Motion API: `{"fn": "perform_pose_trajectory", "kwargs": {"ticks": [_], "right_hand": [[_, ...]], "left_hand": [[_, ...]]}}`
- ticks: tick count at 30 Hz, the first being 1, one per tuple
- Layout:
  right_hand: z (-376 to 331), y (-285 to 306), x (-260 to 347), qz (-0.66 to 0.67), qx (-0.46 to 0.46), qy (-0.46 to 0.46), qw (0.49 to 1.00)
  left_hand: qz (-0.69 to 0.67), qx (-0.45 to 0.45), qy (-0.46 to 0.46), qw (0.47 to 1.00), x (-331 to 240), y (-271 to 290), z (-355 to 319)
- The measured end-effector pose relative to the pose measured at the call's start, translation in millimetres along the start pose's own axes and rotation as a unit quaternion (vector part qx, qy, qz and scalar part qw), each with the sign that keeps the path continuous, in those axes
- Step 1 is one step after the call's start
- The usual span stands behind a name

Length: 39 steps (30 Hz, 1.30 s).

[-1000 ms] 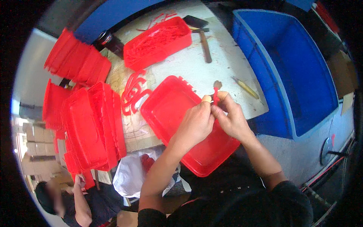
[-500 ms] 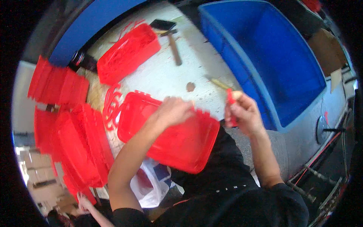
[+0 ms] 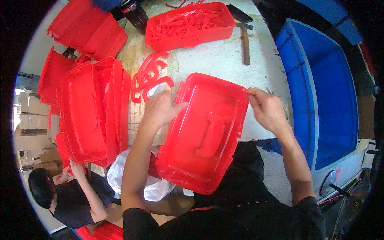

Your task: The person trims excess plastic flash from red rectangular containers using a small knife. They repeatedly pick up a container, scrape edges and corners, and place the trimmed pieces into a blue bin. A coworker is visible across the table performing a similar task.

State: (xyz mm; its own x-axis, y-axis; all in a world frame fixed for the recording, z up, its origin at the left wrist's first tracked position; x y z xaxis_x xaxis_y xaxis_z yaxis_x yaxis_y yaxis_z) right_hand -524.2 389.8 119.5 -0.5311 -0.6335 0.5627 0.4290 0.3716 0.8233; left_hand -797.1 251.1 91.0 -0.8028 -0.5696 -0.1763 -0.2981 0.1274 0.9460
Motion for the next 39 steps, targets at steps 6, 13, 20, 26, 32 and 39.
{"fn": "perform_pose_trajectory", "kwargs": {"ticks": [6,13,20,26,32,39], "right_hand": [[41.6,-58.6,19.2,-0.277,-0.004,0.063,0.959],[64.9,-70.4,16.5,-0.288,-0.024,0.061,0.955],[73.3,-74.2,27.2,-0.28,-0.027,0.078,0.956],[70.7,-74.5,26.8,-0.269,-0.048,0.079,0.959],[80.7,-74.7,36.8,-0.334,0.018,0.158,0.929],[91.3,-76.0,38.9,-0.367,0.057,0.194,0.908]], "left_hand": [[-0.05,-0.182,-0.494,0.849,-121.1,31.6,32.7],[-0.002,0.009,-0.357,0.934,-103.9,-28.5,88.4],[-0.013,0.085,-0.358,0.93,-104.1,-22.0,97.3],[-0.016,0.088,-0.332,0.939,-108.8,-31.0,94.8],[-0.004,0.062,-0.329,0.942,-107.9,-26.6,89.3],[-0.006,0.071,-0.332,0.94,-107.0,-27.2,88.1]]}}
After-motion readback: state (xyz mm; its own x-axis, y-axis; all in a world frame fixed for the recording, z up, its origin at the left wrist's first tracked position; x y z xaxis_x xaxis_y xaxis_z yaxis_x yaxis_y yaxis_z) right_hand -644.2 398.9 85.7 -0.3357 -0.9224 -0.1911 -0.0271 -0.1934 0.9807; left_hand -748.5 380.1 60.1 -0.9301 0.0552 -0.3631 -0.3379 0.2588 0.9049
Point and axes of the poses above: each hand's wrist, its own z-axis towards the middle knuckle, its own y-axis out of the back of the hand, x = y × z, the point moved 7 cm from there along z, towards the middle knuckle, and after that the axes turned 2 degrees about x, right-handed, at the moved point
